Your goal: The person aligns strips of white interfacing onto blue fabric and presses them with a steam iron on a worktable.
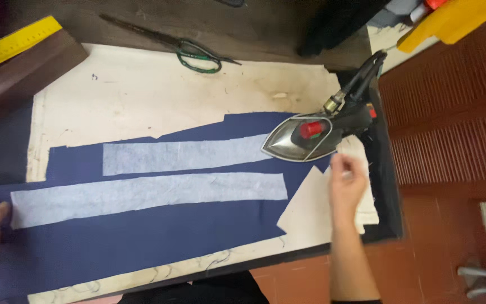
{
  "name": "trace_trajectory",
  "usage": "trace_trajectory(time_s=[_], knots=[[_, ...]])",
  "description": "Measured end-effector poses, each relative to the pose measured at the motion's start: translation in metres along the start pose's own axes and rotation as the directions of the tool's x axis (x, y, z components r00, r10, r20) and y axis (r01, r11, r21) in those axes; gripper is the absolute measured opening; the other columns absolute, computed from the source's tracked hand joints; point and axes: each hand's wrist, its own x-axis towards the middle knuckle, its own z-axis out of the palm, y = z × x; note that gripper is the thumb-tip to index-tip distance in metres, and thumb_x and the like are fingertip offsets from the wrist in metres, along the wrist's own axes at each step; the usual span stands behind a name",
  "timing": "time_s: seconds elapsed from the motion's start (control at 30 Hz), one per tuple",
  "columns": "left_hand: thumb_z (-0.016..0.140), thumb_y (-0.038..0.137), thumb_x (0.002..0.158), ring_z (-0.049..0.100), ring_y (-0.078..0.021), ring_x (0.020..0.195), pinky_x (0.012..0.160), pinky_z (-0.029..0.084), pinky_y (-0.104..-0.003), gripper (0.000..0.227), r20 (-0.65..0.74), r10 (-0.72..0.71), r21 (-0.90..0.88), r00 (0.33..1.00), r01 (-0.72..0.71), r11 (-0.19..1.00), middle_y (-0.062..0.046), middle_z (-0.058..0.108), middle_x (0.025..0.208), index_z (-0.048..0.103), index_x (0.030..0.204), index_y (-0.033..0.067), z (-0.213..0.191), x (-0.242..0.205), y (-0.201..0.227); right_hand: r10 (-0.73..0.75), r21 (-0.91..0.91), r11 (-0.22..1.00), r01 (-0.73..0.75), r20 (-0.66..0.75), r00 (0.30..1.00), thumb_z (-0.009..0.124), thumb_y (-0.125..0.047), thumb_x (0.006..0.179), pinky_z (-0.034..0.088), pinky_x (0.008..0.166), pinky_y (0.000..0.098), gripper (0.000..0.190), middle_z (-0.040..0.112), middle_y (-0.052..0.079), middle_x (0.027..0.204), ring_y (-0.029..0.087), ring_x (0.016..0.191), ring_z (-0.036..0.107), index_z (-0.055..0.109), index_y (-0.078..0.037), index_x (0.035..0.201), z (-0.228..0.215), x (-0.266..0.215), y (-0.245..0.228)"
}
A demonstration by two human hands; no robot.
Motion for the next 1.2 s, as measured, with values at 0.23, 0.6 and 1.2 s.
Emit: trace_trajectory(time_s=[0.23,0.6,1.2], knots=[[0.031,0.031,0.130,0.044,-0.0275,0.110,0.098,0.030,-0.042,0.038,-0.006,0.149,-0.108,0.989,-0.149,0.983,-0.017,0.048,0.117,0.047,0.123,-0.0028,0.024,-0.074,-0.002,-0.562,-0.144,0.591,0.793,0.631,0.534,0.077,-0.031,0.080,0.040,0.094,0.0390,0.039,0.063,0.011,0.106,0.029,0.105,0.056,0.068,-0.006,0.107,-0.015,0.126,-0.088],[0.064,0.002,0.118,0.059,-0.0385,0.101,0.094,0.046,-0.043,0.017,-0.247,0.258,0.248,0.934,-0.197,0.949,-0.030,0.059,0.113,0.062,0.122,-0.0146,0.066,-0.230,0.188,0.136,-0.244,0.548,0.800,0.970,0.202,0.075,-0.058,0.070,0.034,0.058,0.0300,0.047,0.053,0.000,0.061,0.018,0.057,0.048,0.062,-0.024,0.100,0.015,0.168,-0.084],[0.052,-0.001,0.125,0.054,-0.0397,0.104,0.098,0.041,-0.045,0.012,-0.303,0.259,0.205,0.917,-0.202,0.958,-0.028,0.055,0.113,0.053,0.125,-0.0135,0.082,-0.225,0.152,0.053,-0.259,0.667,0.699,0.952,0.302,0.077,-0.043,0.072,0.038,0.054,0.0259,0.042,0.062,-0.005,0.067,0.007,0.058,0.050,0.069,-0.015,0.103,-0.041,0.234,0.005]])
